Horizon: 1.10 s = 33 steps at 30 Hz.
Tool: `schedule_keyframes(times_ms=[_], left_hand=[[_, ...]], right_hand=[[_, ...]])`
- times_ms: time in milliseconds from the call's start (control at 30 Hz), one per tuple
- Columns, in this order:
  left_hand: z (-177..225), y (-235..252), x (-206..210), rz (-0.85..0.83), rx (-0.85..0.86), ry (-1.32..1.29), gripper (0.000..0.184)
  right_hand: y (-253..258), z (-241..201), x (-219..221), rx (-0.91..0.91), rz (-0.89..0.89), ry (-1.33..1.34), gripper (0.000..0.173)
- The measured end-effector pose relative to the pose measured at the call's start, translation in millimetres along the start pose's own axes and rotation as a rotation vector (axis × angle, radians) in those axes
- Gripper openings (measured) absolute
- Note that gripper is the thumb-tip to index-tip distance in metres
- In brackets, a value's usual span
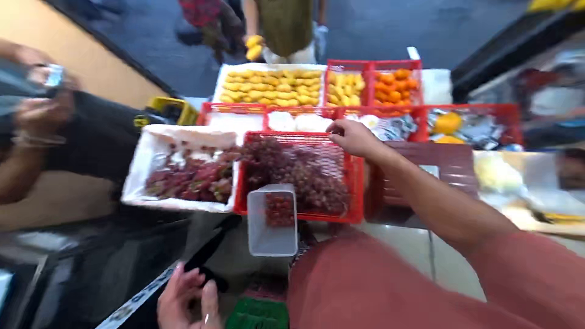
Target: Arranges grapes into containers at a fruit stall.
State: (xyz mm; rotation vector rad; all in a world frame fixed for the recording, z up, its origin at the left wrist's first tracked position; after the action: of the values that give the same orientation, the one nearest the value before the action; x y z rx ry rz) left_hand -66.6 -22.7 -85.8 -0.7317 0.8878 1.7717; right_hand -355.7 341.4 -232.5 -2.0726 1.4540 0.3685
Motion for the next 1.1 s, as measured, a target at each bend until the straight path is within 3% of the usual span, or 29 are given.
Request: schedule_keyframes(times_ms=[67,167,300,400,467,533,700,933,1100], left_hand=[[-47.2,-6.5,60.0,-0.106,-0.216,-0.004,0.071],[-66.7,0.1,105.0,-0.204,-0.340,-0.054,0.075],[-65.6,23.0,134.2,-0.284,-0.327,-0.040,0.071],[-64.9,36.0,147.9,-0.326,-0.294,0.007,0.055],[-62.4,38.6,155.6,-0.333,-0.261,0.061,0.045],[-59.4,38.7,160.3,-0.320,-0.243,0.107,0.042],[-55.7,36.3,163.2,-0.300,-0.217,0.153,0.043],[-53.3,30.5,166.4,-0.274,-0.219,0.153,0.040],[-53.0,29.7,168.8,-0.269,-0.209,0.153,0.042]], right_hand=[[-6.8,12.7,12.0,0.034,-0.084,-0.090,0.025],[-1.0,46.0,56.7,0.148,-0.234,-0.238,0.026],[25.7,104.6,102.7,0.323,-0.200,-0.312,0.035],[43.6,112.6,125.2,0.230,-0.070,-0.252,0.026],[56.6,108.4,140.6,0.115,-0.038,-0.258,0.030],[70.2,104.6,155.7,0.047,-0.064,-0.303,0.037],[87.7,108.2,181.4,0.159,-0.118,-0.379,0.068],[91.4,117.6,184.9,0.089,-0.283,-0.300,0.060],[96.4,123.2,166.8,0.037,-0.271,-0.137,0.034]])
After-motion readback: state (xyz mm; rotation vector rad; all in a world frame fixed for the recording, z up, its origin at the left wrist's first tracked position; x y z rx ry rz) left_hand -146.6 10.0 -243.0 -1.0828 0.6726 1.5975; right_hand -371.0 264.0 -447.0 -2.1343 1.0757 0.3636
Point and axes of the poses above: each hand's wrist, its own y-axis towards the middle knuckle, its own x-axis out of the palm, z = x × y, the point moved 5 cm from there along y, towards the middle knuckle, and after that the axes turned 10 degrees about y, right-handed, at the moved point
